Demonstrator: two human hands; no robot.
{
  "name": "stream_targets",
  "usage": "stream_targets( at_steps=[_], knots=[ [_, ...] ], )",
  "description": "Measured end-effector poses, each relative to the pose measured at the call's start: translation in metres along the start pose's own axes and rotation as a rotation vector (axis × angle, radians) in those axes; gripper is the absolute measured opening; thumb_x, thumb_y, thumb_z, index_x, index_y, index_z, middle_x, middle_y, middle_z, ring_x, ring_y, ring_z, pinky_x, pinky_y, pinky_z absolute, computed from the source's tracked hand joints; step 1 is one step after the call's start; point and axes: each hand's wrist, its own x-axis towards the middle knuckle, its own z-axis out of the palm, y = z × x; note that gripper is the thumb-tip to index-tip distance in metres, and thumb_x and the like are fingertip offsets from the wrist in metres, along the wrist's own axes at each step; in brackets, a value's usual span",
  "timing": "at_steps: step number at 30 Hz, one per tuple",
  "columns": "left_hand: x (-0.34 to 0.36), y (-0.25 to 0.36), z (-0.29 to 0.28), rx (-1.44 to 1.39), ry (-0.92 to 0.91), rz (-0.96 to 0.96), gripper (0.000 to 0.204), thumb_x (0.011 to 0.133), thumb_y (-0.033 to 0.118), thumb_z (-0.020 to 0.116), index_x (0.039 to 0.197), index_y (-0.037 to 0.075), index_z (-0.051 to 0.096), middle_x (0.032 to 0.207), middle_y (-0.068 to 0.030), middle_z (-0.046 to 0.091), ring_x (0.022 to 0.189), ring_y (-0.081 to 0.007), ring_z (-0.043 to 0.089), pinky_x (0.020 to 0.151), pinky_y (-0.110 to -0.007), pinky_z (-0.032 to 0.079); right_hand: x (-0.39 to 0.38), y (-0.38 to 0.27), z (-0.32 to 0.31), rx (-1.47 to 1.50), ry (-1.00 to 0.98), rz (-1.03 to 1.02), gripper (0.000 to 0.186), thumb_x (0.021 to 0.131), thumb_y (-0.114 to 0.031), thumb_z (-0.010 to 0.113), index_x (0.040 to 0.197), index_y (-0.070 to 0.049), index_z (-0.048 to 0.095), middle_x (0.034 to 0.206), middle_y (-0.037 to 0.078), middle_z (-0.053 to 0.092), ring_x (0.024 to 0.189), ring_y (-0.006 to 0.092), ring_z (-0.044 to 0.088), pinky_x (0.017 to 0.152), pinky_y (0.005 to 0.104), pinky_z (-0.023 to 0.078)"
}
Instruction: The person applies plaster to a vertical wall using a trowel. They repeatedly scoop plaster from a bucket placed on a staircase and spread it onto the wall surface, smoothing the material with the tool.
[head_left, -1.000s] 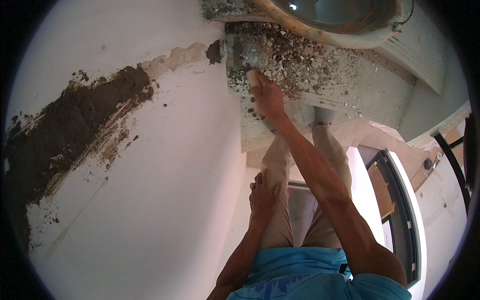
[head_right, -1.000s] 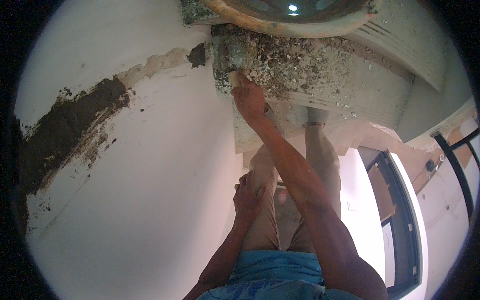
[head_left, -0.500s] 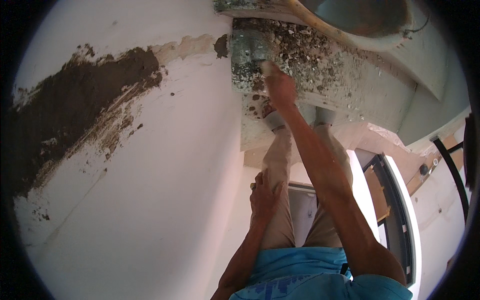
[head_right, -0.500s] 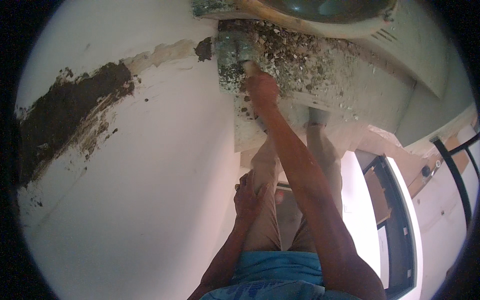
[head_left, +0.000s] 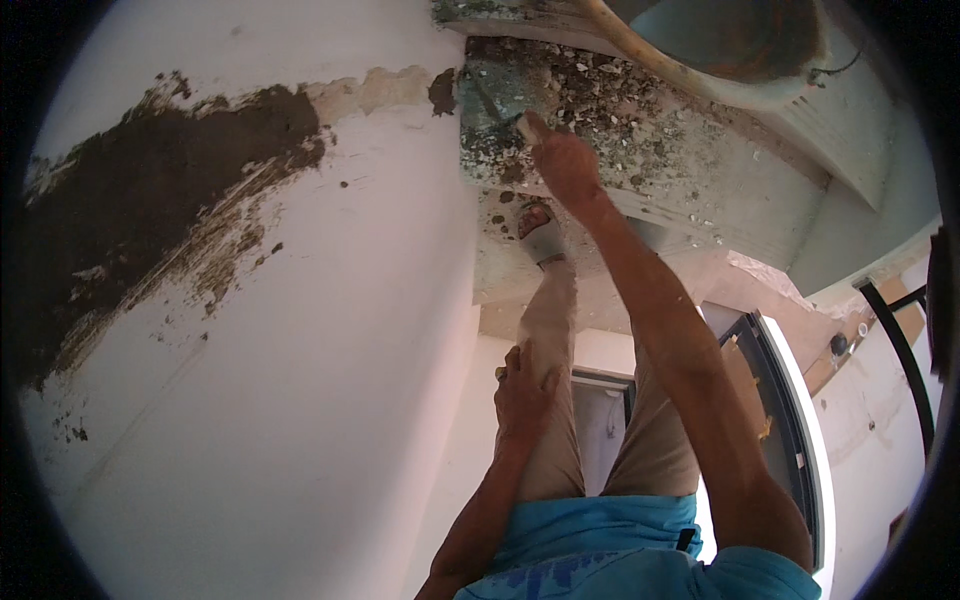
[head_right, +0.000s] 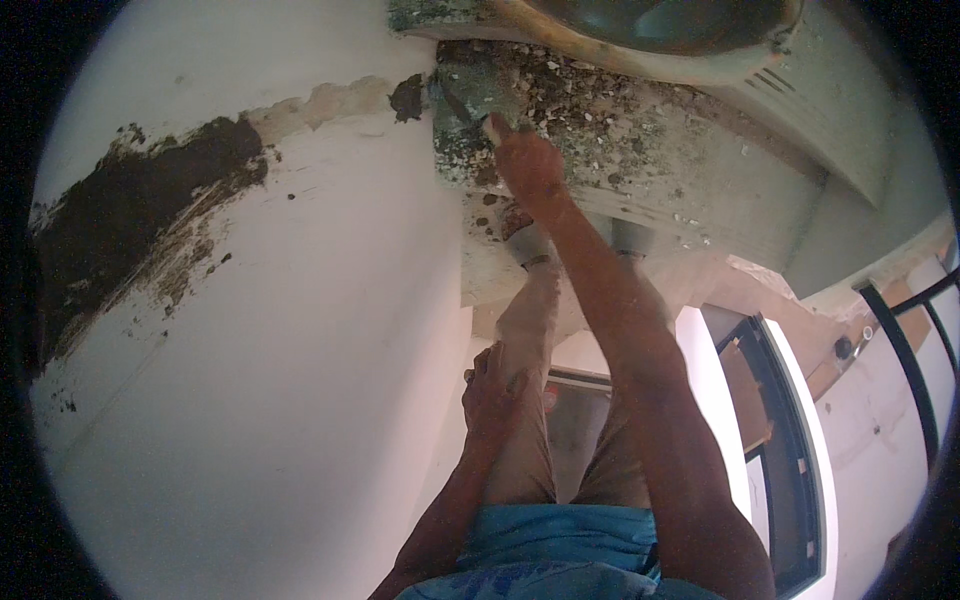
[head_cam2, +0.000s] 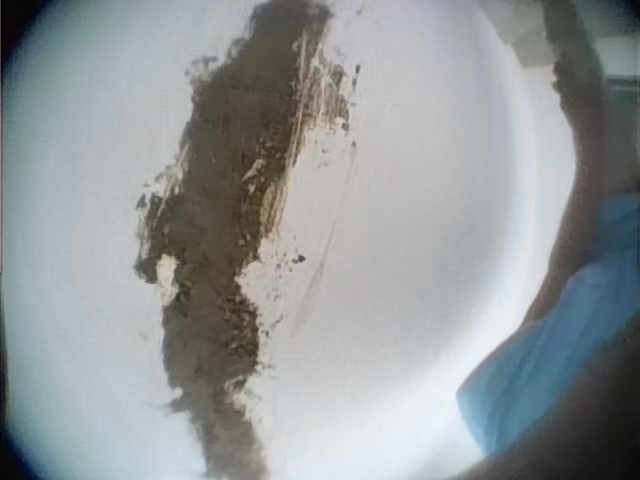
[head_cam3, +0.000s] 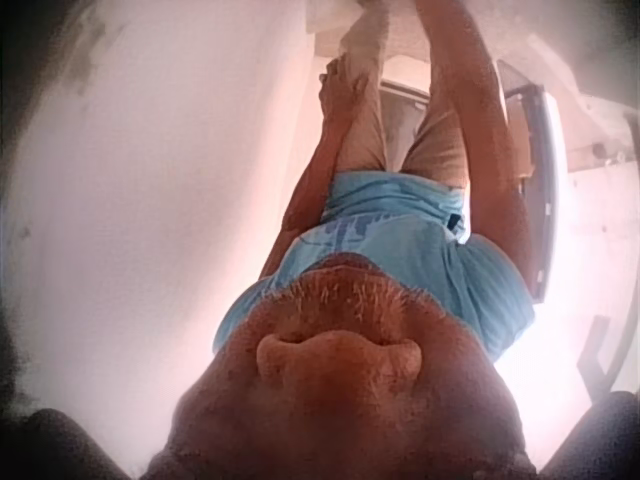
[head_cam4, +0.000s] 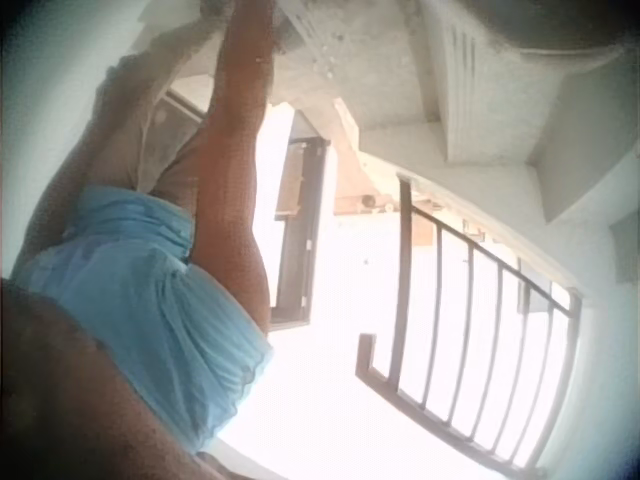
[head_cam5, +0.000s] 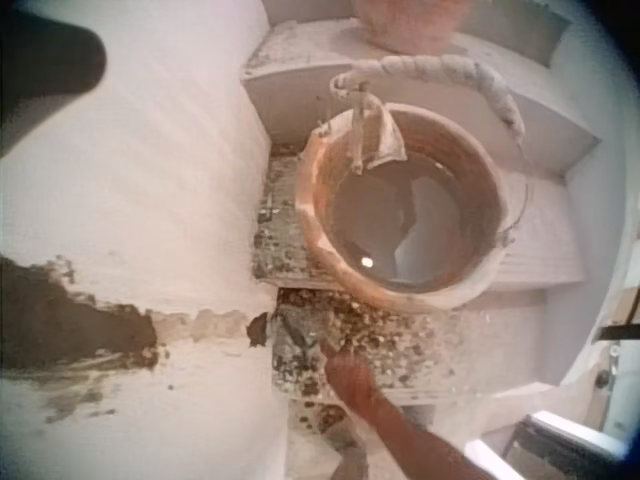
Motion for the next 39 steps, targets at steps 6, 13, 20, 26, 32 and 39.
stream_targets(
  at_steps=[6, 13, 20, 26, 32, 39],
  knots=[
    [-0.003, -0.002, 0.002, -0.002, 0.014, 0.04, 0.068, 0.091, 0.039, 0.067, 0.145, 0.005, 0.043, 0.139, -0.0211, 0.048, 0.114, -0.0443, 0.057, 0.089, -0.051, 0.054, 0.003, 0.019, -0.036, -0.007, 0.369, -0.166, 0.051, 0.089, -0.013, 0.059, 0.14, -0.013, 0.055, 0.079, 0.018, 0.07, 0.07, 0.0347, 0.07, 0.067, 0.046, 0.058],
    [0.0, 0.004, -0.001, 0.011, -0.007, 0.002, 0.069, 0.09, 0.04, 0.068, 0.145, 0.006, 0.043, 0.139, -0.0204, 0.049, 0.118, -0.0413, 0.056, 0.093, -0.05, 0.052, -0.018, 0.001, 0.016, 0.638, 0.232, -0.018, 0.049, 0.086, -0.016, 0.06, 0.133, -0.006, 0.063, 0.073, 0.023, 0.069, 0.071, 0.0337, 0.072, 0.066, 0.0469, 0.057],
    [0.0, 0.007, -0.004, 0.035, -0.021, -0.01, 0.069, 0.089, 0.039, 0.068, 0.144, 0.004, 0.044, 0.139, -0.0199, 0.049, 0.12, -0.0385, 0.057, 0.095, -0.049, 0.052, 0.0, 0.011, 0.029, 0.495, 0.274, -0.078, 0.051, 0.086, -0.02, 0.061, 0.135, -0.004, 0.061, 0.081, 0.019, 0.072, 0.067, 0.0299, 0.068, 0.068, 0.0415, 0.055],
    [0.001, 0.003, 0.0, 0.04, -0.018, -0.014, 0.07, 0.09, 0.04, 0.068, 0.145, 0.004, 0.043, 0.139, -0.0188, 0.049, 0.12, -0.0382, 0.058, 0.095, -0.048, 0.052, -0.047, -0.018, 0.03, 0.826, 0.31, 0.115, 0.049, 0.087, -0.021, 0.06, 0.134, -0.005, 0.062, 0.081, 0.02, 0.071, 0.069, 0.0328, 0.069, 0.067, 0.0441, 0.056],
    [0.001, 0.005, -0.005, -0.034, -0.038, 0.008, 0.069, 0.09, 0.04, 0.067, 0.144, 0.004, 0.044, 0.141, -0.0189, 0.048, 0.123, -0.0377, 0.055, 0.099, -0.048, 0.049, 0.009, 0.002, 0.047, 0.562, 0.064, 0.145, 0.051, 0.091, -0.021, 0.061, 0.14, -0.009, 0.057, 0.083, 0.016, 0.073, 0.071, 0.0301, 0.071, 0.064, 0.045, 0.057],
    [0.0, 0.013, -0.008, 0.008, -0.047, -0.055, 0.068, 0.091, 0.04, 0.067, 0.144, 0.004, 0.044, 0.14, -0.0191, 0.049, 0.122, -0.0378, 0.056, 0.098, -0.048, 0.05, -0.033, -0.001, 0.031, 0.527, 0.301, 0.145, 0.051, 0.088, -0.02, 0.057, 0.138, -0.008, 0.06, 0.08, 0.019, 0.072, 0.067, 0.0318, 0.069, 0.064, 0.0445, 0.056]
  ],
)
